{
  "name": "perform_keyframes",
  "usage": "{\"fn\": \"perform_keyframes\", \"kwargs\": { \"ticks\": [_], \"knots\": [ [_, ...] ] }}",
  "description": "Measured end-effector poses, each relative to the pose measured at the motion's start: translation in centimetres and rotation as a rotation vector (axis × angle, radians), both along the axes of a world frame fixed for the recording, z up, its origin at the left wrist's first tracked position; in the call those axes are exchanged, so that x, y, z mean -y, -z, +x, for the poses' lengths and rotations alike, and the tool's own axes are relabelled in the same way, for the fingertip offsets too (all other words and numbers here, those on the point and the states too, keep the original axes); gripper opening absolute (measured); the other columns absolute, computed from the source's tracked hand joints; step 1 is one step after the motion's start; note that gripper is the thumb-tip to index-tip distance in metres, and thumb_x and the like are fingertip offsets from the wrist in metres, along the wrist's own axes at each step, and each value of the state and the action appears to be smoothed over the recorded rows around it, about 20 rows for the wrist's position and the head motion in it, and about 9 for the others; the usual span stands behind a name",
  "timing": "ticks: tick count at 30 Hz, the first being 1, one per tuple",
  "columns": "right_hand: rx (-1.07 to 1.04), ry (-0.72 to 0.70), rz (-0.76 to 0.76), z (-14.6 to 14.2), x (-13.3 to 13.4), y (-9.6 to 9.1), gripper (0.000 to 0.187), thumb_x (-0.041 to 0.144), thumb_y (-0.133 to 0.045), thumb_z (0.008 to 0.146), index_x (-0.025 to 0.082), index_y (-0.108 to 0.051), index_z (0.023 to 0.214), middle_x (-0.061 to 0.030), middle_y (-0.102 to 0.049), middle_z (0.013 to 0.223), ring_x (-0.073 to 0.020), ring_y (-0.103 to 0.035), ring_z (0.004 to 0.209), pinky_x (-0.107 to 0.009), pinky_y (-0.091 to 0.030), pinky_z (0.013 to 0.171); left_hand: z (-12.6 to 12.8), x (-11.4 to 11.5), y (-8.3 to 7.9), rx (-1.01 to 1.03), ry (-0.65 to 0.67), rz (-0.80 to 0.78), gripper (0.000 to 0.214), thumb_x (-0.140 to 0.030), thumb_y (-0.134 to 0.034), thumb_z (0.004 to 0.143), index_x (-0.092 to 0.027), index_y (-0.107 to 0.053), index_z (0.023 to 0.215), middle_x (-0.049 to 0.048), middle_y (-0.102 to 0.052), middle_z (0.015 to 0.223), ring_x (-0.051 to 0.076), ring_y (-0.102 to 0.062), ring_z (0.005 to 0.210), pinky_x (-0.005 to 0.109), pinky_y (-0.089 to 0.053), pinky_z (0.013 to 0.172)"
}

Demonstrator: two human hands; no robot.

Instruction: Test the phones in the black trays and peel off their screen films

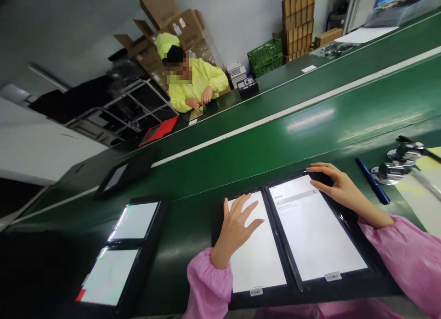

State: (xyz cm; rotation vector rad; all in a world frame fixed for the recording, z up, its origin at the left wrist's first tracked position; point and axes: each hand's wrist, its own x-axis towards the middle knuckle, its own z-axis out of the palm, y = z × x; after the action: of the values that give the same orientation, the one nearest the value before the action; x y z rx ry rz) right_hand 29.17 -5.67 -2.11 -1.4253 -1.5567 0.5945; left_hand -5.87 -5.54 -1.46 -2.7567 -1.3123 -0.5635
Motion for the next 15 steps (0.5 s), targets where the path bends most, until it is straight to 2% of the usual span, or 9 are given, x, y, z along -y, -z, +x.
{"fn": "perform_keyframes", "kwargs": {
  "ticks": [5, 7, 9, 12, 15],
  "knots": [
    [0.009, 0.051, 0.127, 0.2, -0.3, 0.4, 0.026, 0.047, -0.066, 0.093, 0.027, -0.078, 0.103, -0.0094, -0.073, 0.115, -0.0301, -0.072, 0.108, -0.049, -0.060, 0.096, 0.3, 0.2, 0.1, 0.023, 0.030, 0.023, 0.031, -0.045, -0.064, 0.100, -0.030, -0.074, 0.125, 0.0123, -0.070, 0.138, 0.031, -0.064, 0.129, 0.071, -0.025, 0.124],
    [0.040, 0.061, 0.223, -0.2, 0.1, -0.4, 0.024, 0.047, -0.064, 0.096, 0.027, -0.076, 0.101, -0.0090, -0.074, 0.110, -0.0290, -0.073, 0.103, -0.048, -0.061, 0.093, 0.4, 0.3, 0.2, 0.035, 0.039, 0.026, 0.032, -0.046, -0.062, 0.101, -0.029, -0.073, 0.126, 0.0123, -0.070, 0.138, 0.030, -0.064, 0.129, 0.070, -0.026, 0.124],
    [0.105, 0.010, 0.315, -1.5, 1.3, -1.9, 0.020, 0.042, -0.063, 0.100, 0.028, -0.075, 0.105, -0.0086, -0.074, 0.108, -0.0277, -0.073, 0.103, -0.045, -0.061, 0.091, 0.5, 0.3, 0.3, 0.041, 0.041, 0.027, 0.034, -0.047, -0.061, 0.102, -0.030, -0.072, 0.129, 0.0123, -0.069, 0.139, 0.029, -0.065, 0.127, 0.070, -0.026, 0.125],
    [0.161, -0.225, 0.347, -5.2, 4.9, -4.2, 0.017, 0.030, -0.060, 0.104, 0.030, -0.072, 0.115, -0.0066, -0.074, 0.108, -0.0234, -0.072, 0.104, -0.039, -0.061, 0.093, 1.2, 0.3, 0.3, 0.017, 0.045, 0.012, 0.037, -0.050, -0.062, 0.100, -0.032, -0.071, 0.131, 0.0115, -0.068, 0.141, 0.031, -0.064, 0.129, 0.072, -0.028, 0.123],
    [0.089, -0.632, 0.146, -9.7, 9.5, -4.7, 0.024, 0.029, -0.054, 0.107, 0.031, -0.069, 0.126, -0.0061, -0.073, 0.110, -0.0193, -0.071, 0.103, -0.030, -0.062, 0.090, 1.4, 0.2, 0.2, -0.014, 0.050, -0.003, 0.037, -0.053, -0.063, 0.099, -0.035, -0.071, 0.130, 0.0113, -0.066, 0.144, 0.034, -0.061, 0.132, 0.076, -0.033, 0.117]
  ]
}}
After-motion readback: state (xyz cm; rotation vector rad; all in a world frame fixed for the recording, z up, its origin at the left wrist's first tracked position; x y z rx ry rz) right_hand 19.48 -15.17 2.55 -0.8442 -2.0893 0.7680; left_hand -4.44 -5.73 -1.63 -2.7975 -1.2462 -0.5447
